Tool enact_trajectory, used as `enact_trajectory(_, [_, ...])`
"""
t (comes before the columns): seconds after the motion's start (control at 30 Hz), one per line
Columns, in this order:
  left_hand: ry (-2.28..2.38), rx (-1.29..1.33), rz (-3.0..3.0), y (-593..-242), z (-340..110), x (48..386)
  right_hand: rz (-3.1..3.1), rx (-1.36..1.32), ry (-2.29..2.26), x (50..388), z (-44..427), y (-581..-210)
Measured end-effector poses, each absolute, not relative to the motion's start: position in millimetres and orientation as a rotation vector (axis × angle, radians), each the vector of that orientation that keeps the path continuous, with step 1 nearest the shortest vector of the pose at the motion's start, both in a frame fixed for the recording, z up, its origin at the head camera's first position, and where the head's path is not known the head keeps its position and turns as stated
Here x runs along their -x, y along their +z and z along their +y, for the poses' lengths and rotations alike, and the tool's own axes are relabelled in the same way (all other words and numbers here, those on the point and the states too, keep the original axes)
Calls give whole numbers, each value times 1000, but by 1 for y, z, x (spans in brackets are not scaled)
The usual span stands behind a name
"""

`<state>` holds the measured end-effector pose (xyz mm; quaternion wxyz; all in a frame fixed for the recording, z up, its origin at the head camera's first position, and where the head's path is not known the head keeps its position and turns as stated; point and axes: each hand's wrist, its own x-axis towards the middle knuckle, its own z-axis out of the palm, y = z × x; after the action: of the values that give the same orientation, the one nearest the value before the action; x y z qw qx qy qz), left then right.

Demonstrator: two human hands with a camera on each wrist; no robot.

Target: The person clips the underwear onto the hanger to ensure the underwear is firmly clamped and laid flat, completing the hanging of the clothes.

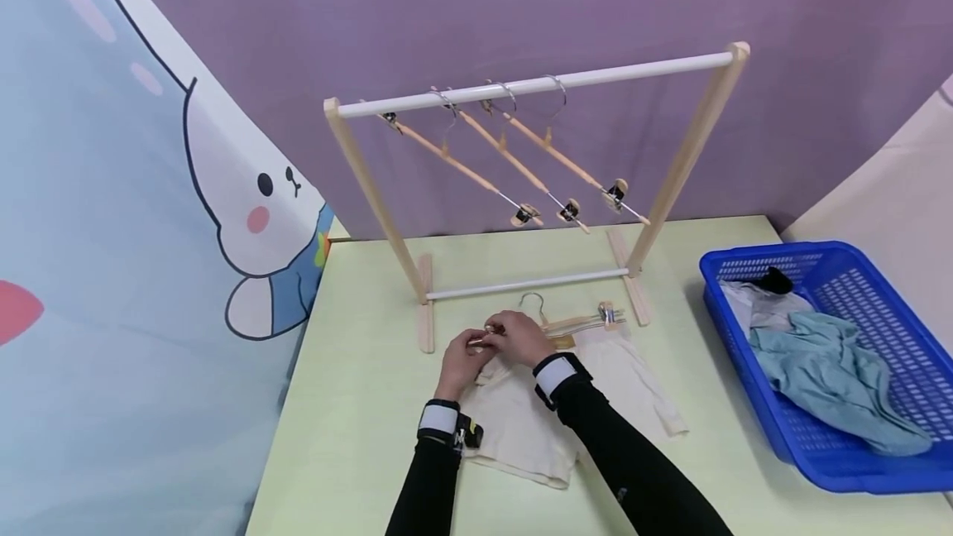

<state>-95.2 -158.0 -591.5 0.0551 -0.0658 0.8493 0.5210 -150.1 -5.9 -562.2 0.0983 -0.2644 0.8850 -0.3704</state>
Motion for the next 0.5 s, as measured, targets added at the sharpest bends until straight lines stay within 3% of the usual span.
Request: enact_trajectory(0.5, [1383, 273, 2636, -583, -156, 81, 2623, 765, -1183, 152, 5, -554])
